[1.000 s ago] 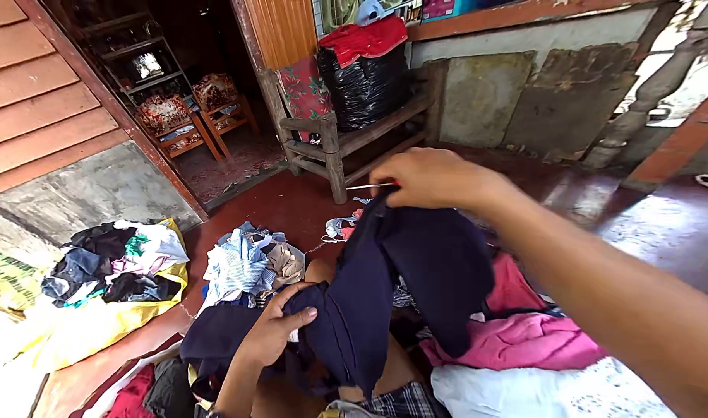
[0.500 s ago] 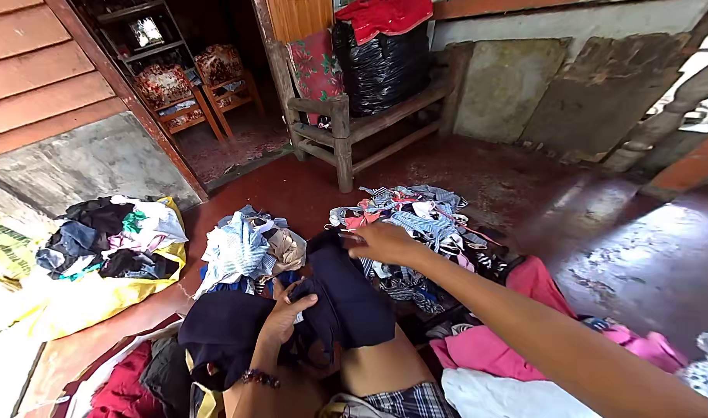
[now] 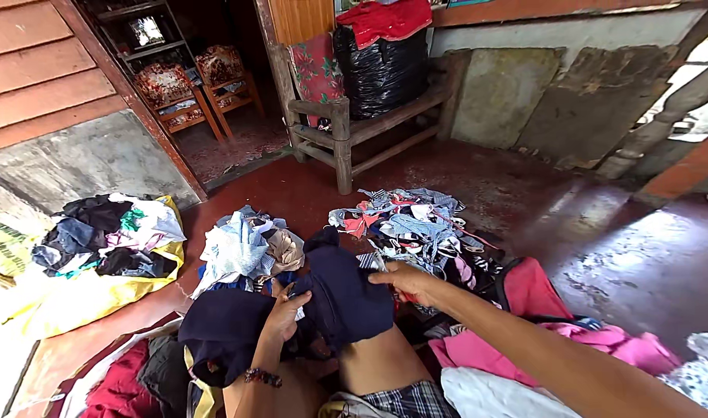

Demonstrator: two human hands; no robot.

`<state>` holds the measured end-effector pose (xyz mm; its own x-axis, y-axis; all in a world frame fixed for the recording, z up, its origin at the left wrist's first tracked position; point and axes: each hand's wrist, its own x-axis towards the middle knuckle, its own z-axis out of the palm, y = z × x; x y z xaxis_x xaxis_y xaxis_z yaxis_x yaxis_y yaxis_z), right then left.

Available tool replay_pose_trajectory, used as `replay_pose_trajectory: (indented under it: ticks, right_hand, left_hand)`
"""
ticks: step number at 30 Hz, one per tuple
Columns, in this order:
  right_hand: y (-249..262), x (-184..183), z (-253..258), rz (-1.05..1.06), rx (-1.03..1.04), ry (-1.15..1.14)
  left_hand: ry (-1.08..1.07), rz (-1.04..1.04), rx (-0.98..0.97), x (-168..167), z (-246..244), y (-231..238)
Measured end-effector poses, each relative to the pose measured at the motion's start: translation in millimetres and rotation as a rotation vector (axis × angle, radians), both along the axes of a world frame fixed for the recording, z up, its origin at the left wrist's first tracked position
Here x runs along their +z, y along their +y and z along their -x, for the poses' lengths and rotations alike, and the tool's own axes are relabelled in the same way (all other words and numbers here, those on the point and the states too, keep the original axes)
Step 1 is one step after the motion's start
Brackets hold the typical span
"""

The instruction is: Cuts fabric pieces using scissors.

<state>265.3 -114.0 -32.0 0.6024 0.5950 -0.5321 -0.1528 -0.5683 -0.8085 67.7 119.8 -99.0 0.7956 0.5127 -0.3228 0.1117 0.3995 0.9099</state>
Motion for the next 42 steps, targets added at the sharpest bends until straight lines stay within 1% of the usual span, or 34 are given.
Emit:
replay_pose_trajectory:
  ticks: [2, 3, 4, 5, 6, 7, 8, 10, 11, 13, 14, 15, 17, 18, 19, 20, 21, 22, 23, 24, 25, 26, 28, 29, 31, 32, 33, 35, 38, 40, 42]
  right_hand:
    - [-0.7, 36.3, -11.7, -0.067, 0.069, -0.278]
    - [-2.6, 55.2, -21.0, -0.032, 0.122, -0.442]
    - [-5.6, 74.7, -28.3, 0.074, 0.179, -0.603]
    - [-8.6, 93.4, -30.8, 0.226, 0.231, -0.74]
    - [-10.4, 107.7, -29.6, 0.366, 0.262, -0.834]
    - [-11.7, 113.4, -28.3, 0.445, 0.277, -0.882]
    - [-13.7, 110.3, -28.0, 0.455, 0.285, -0.892]
    - [-20.5, 89.1, -28.3, 0.37, 0.325, -0.836]
    - [-23.5, 75.7, -25.7, 0.309, 0.34, -0.806]
    - [-27.2, 55.2, -9.9, 0.226, 0.369, -0.733]
    - [-28.5, 46.2, 2.5, 0.194, 0.398, -0.698]
    - [-29.2, 37.0, 16.3, 0.158, 0.441, -0.673]
    - [-27.5, 21.9, 42.9, 0.13, 0.537, -0.68]
    - [-26.0, 16.1, 53.5, 0.141, 0.574, -0.699]
    - [-24.6, 10.9, 60.9, 0.155, 0.595, -0.711]
    - [-23.3, 6.6, 64.3, 0.164, 0.596, -0.709]
    - [-22.4, 4.8, 64.3, 0.165, 0.581, -0.69]
    - [-22.2, 6.2, 62.2, 0.153, 0.552, -0.656]
    - [-23.0, 9.9, 59.0, 0.123, 0.514, -0.618]
    - [-24.6, 15.6, 55.9, 0.081, 0.472, -0.566]
    - [-26.8, 20.6, 53.3, 0.025, 0.421, -0.501]
    - [-28.7, 23.9, 51.4, -0.06, 0.357, -0.421]
    - [-31.5, 25.3, 51.1, -0.297, 0.181, -0.216]
    - [-32.4, 23.9, 52.0, -0.383, 0.099, -0.136]
    - [-32.9, 20.4, 52.6, -0.452, -0.051, -0.001]
    - [-32.8, 19.9, 52.6, -0.462, -0.112, 0.087]
    - [-32.6, 20.6, 53.4, -0.461, -0.161, 0.193]
    - [-33.4, 20.9, 57.3, -0.434, -0.211, 0.36]
    - [-36.2, 25.1, 64.3, -0.396, -0.241, 0.445]
    - [-40.5, 28.2, 69.2, -0.421, -0.216, 0.496]
    - [-44.2, 27.3, 76.1, -0.47, -0.189, 0.565]
  left_hand:
    - [-0.042, 0.051, 0.03, 10.3, -1.7, 2.8]
    - [-0.064, 0.066, 0.043, 14.9, -3.6, 4.0]
    - [-0.082, 0.064, 0.055, 18.5, -6.3, 4.2]
    - [-0.089, 0.039, 0.061, 20.2, -9.1, 3.7]
    - [-0.085, -0.006, 0.062, 18.4, -11.3, 3.4]
    - [-0.074, -0.064, 0.052, 12.6, -12.7, 3.7]
    - [-0.06, -0.135, 0.025, 3.2, -13.6, 4.6]
    - [-0.031, -0.276, -0.016, -18.6, -15.7, 5.0]
    - [-0.022, -0.313, -0.022, -25.0, -16.6, 5.0]
    - [0.01, -0.408, -0.003, -30.2, -18.6, 5.4]
    - [0.05, -0.522, 0.02, -31.7, -18.1, 5.7]
    - [0.112, -0.686, 0.058, -31.8, -16.2, 4.5]
    - [0.194, -1.017, 0.181, -19.6, -10.2, -9.3]
    - [0.174, -1.125, 0.252, -11.1, -6.4, -20.5]
    - [0.125, -1.159, 0.287, -2.1, -0.8, -34.3]
    - [0.075, -1.116, 0.276, 7.2, 7.2, -51.1]
    - [0.039, -1.006, 0.224, 14.5, 17.2, -69.7]
    - [0.056, -0.826, 0.104, 19.6, 29.0, -86.9]
    - [0.123, -0.611, -0.067, 21.5, 41.1, -100.1]
    - [0.21, -0.407, -0.257, 18.6, 52.0, -107.9]
    - [0.273, -0.249, -0.384, 10.5, 59.7, -112.3]
    - [0.287, -0.138, -0.395, -0.6, 64.2, -115.1]
    - [0.235, 0.063, -0.205, -16.0, 65.2, -115.1]
    - [0.185, 0.213, -0.088, -19.2, 62.3, -114.0]
    - [0.124, 0.594, 0.174, -18.3, 47.7, -111.5]
    - [0.12, 0.703, 0.277, -15.7, 37.7, -109.5]
    - [0.114, 0.723, 0.336, -13.6, 28.4, -106.5]
    - [0.074, 0.667, 0.338, -14.7, 12.0, -96.8]
    - [0.042, 0.561, 0.26, -20.3, -17.5, -81.3]
    - [0.076, 0.491, 0.198, -19.4, -30.4, -75.9]
    - [0.109, 0.42, 0.157, -26.6, -38.3, -69.9]
